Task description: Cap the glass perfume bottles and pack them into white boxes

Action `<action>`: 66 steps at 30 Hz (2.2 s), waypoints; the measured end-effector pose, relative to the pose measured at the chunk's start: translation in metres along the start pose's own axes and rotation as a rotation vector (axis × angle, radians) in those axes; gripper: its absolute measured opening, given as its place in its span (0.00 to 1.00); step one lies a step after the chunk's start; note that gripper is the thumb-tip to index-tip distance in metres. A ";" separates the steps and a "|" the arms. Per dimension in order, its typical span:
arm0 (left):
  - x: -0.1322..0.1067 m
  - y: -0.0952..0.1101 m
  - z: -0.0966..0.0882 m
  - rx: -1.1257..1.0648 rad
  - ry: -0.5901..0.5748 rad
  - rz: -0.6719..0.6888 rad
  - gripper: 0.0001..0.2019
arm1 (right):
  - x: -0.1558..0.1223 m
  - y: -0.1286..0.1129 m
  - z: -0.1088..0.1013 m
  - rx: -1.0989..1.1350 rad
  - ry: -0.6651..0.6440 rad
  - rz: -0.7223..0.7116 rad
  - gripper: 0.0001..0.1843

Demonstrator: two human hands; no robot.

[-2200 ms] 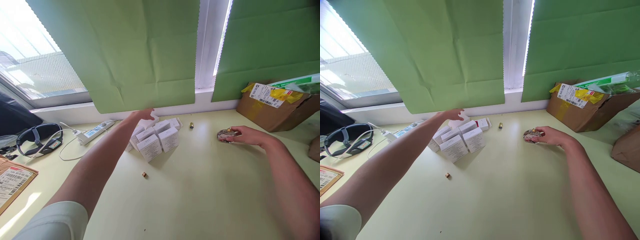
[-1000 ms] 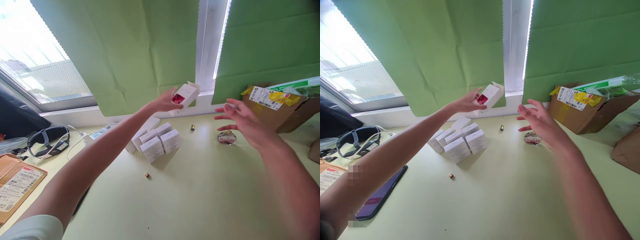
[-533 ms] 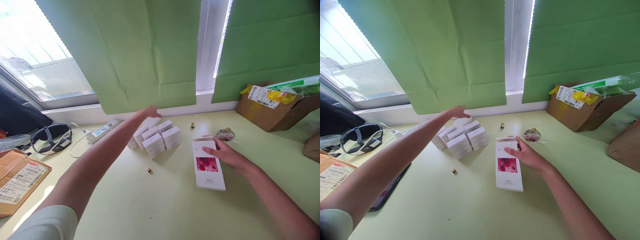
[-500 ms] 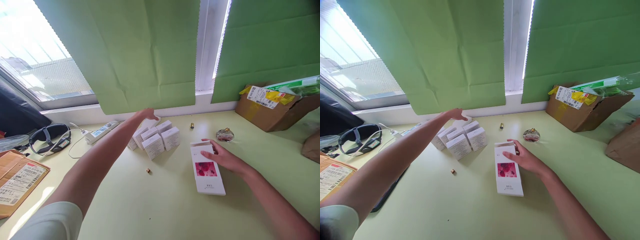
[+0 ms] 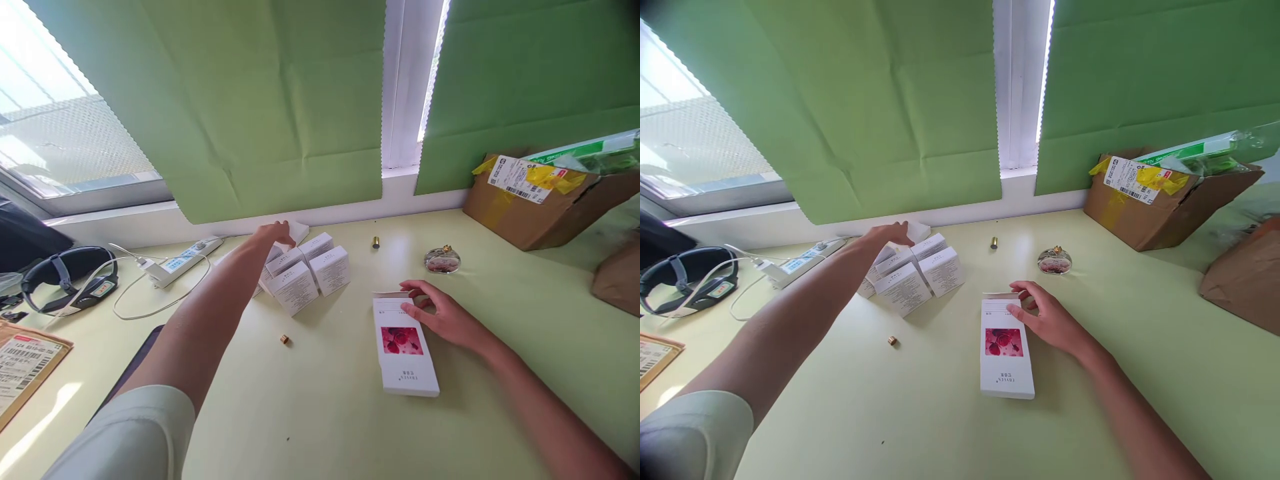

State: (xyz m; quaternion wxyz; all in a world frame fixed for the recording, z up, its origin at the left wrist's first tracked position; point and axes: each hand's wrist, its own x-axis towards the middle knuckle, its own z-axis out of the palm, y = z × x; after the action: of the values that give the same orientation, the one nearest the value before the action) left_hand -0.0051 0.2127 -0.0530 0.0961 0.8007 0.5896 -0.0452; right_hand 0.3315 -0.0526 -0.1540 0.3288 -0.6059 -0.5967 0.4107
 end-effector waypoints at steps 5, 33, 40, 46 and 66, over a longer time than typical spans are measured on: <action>-0.004 0.001 -0.021 0.090 0.111 -0.131 0.23 | 0.000 0.003 0.002 -0.058 -0.017 0.016 0.27; 0.014 0.049 -0.007 0.087 -0.080 0.132 0.17 | 0.012 0.004 0.006 0.048 0.143 -0.066 0.21; -0.012 0.077 -0.055 0.014 0.341 0.071 0.18 | 0.014 0.011 -0.003 0.158 0.206 -0.025 0.22; -0.102 0.137 -0.060 -0.125 0.406 0.289 0.15 | 0.003 0.004 -0.019 0.343 0.116 0.007 0.22; -0.113 0.111 -0.002 0.212 0.038 0.244 0.54 | 0.003 0.015 -0.019 0.491 -0.150 0.173 0.18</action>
State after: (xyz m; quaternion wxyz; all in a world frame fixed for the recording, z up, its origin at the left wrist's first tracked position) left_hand 0.0665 0.0752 -0.0185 0.0045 0.8727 0.4816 -0.0801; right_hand 0.3550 -0.0492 -0.1591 0.3842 -0.5247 -0.4479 0.6136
